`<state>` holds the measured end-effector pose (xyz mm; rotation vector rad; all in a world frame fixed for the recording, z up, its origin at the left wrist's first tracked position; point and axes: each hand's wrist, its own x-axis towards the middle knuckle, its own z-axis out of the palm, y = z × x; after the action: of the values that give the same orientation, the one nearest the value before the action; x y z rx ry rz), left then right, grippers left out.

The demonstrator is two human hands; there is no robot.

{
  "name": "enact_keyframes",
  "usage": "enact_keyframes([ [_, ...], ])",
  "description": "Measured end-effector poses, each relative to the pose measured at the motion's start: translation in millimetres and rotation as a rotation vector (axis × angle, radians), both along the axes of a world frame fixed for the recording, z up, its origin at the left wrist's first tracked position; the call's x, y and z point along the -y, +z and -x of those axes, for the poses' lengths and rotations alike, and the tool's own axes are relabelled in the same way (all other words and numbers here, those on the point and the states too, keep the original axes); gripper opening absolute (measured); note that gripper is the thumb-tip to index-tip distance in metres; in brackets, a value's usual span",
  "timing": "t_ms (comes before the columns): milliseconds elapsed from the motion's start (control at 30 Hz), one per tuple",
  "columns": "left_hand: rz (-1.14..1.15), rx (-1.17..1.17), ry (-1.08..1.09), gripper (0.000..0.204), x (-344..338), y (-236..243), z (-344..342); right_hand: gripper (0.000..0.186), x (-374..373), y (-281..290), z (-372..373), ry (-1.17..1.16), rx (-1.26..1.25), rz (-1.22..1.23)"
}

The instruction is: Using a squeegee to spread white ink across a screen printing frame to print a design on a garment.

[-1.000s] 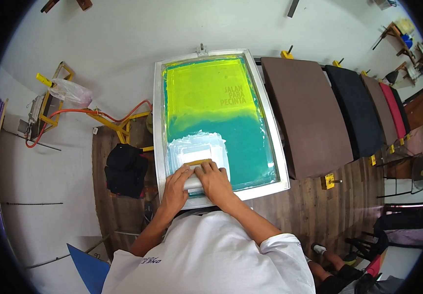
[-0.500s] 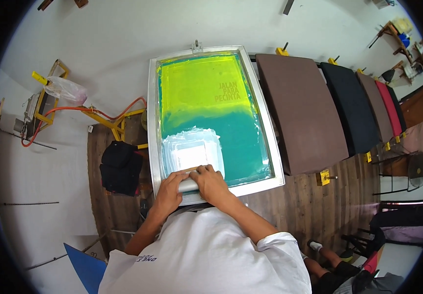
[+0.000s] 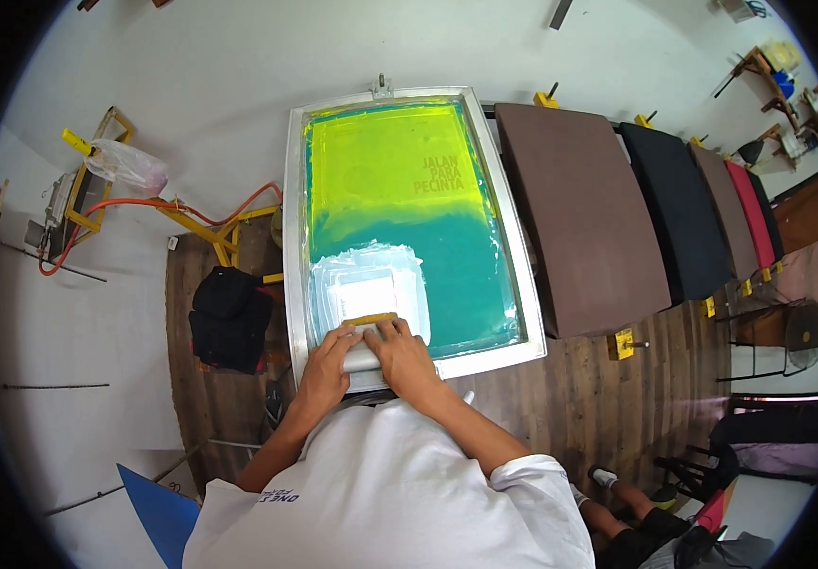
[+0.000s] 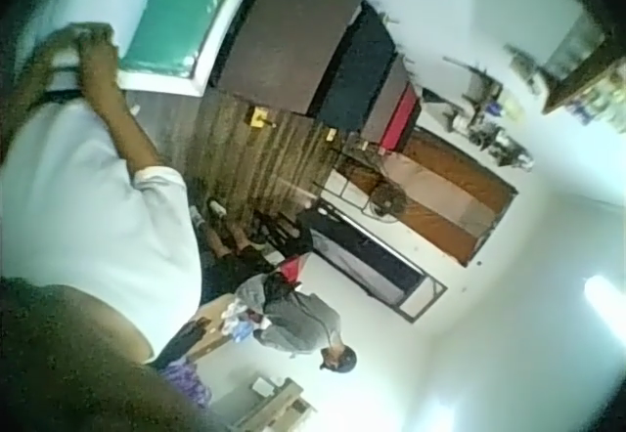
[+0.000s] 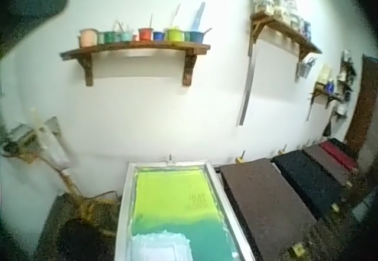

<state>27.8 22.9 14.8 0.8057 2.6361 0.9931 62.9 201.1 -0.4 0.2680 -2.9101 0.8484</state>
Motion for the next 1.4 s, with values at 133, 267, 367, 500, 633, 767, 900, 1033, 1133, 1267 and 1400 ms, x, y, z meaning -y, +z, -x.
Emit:
enact_keyframes([
  [133, 0.030, 0.058, -0.012, 0.063, -1, 8, -3, 0.047, -7, 15, 2, 0.088, 0.205, 0.043],
  [267, 0.030, -0.015, -0.042, 0.062, 3, -3, -2, 0.047, 1, 2, -7, 0.016, 0.019, 0.000],
  [367, 0.028, 0.177, -0.028, 0.062, 3, 6, -6, 0.048, -6, 13, -6, 0.065, 0.150, 0.024],
  [500, 0.028, 0.019, -0.022, 0.061, 3, 8, -11, 0.047, 1, 6, -9, 0.030, 0.038, -0.023],
  [633, 0.017, 0.081, -0.017, 0.060, 2, 11, -14, 0.045, -1, 7, -14, 0.060, 0.085, -0.026],
  [767, 0.021, -0.042, -0.007, 0.059, 3, 8, -16, 0.046, 2, 12, -12, 0.074, 0.147, 0.019],
  [900, 0.026, 0.010, -0.039, 0.063, 9, 9, -18, 0.045, 4, 10, -20, 0.088, 0.171, 0.041],
  [1033, 0.028, 0.089, -0.010, 0.060, 4, 15, -23, 0.056, 4, 12, -21, 0.055, 0.172, 0.013],
  [1133, 0.024, 0.062, -0.009, 0.061, 7, 7, -27, 0.058, 4, 8, -24, 0.045, 0.075, 0.031],
  [1267, -0.019, 0.097, 0.012, 0.063, 4, 16, -30, 0.060, 3, 17, -24, 0.071, 0.183, 0.034],
  [1400, -0.027, 0.080, -0.007, 0.061, 5, 7, -30, 0.063, 4, 7, -30, 0.044, 0.128, 0.023],
])
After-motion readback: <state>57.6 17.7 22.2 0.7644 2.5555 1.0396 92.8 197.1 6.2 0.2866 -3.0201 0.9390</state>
